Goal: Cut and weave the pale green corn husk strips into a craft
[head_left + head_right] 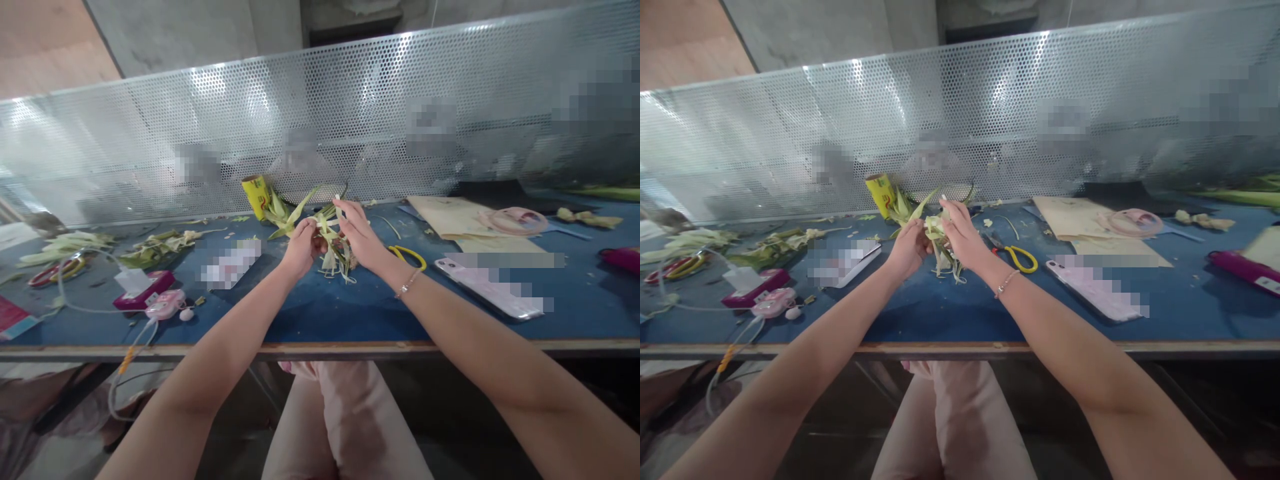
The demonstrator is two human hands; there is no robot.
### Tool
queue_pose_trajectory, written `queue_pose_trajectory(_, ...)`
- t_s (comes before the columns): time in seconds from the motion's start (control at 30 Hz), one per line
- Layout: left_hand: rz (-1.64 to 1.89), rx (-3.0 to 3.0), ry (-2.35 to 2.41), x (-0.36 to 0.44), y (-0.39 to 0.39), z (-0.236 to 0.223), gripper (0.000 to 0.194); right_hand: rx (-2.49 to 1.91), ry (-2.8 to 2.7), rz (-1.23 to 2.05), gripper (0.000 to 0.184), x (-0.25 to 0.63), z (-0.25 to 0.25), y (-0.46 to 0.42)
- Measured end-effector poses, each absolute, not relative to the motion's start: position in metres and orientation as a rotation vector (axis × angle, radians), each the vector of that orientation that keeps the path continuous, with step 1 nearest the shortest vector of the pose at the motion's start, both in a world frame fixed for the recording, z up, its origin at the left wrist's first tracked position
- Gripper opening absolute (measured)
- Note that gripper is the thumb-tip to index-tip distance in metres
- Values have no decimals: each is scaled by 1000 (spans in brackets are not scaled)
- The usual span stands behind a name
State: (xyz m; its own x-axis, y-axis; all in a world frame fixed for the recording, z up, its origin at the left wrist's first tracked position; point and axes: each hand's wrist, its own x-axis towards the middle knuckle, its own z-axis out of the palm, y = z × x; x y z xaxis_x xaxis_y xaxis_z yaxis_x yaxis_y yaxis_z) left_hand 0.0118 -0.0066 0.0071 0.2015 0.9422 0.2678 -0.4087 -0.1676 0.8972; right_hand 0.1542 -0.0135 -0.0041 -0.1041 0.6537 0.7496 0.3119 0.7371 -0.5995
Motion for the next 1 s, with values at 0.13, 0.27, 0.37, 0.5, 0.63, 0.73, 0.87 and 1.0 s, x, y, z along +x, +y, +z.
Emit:
queue_pose_trajectory(0.13, 1330, 1159, 620, 14, -11, 9, 17, -731, -1694, 242, 47, 151, -6, -12)
queue_pose_trajectory(0.27, 1311, 1155, 616, 15, -14, 11, 20, -741, -1635, 264, 49, 149, -6, -12)
queue_pose_trajectory(0.37, 1289, 1207, 629, 15, -12, 9, 19, -767, -1569, 349, 48, 149, -5, -15)
queue_pose_trajectory(0.5, 1244, 1253, 669, 14, -10, 5, 17, -720, -1580, 233, 41, 151, -2, -16)
queue_pose_trajectory(0.63, 1232, 1211, 712, 15, -10, 4, 17, -725, -1671, 128, 30, 150, -2, -15)
queue_pose_trajectory(0.73, 1300, 1189, 700, 17, -11, 4, 17, -743, -1709, 126, 28, 146, -5, -14)
queue_pose_trajectory(0.87, 1364, 1201, 693, 19, -10, 1, 17, -756, -1713, 121, 27, 141, -8, -14)
queue_pose_trajectory(1.0, 1329, 1222, 697, 21, -10, -3, 16, -757, -1722, 105, 28, 140, -9, -14)
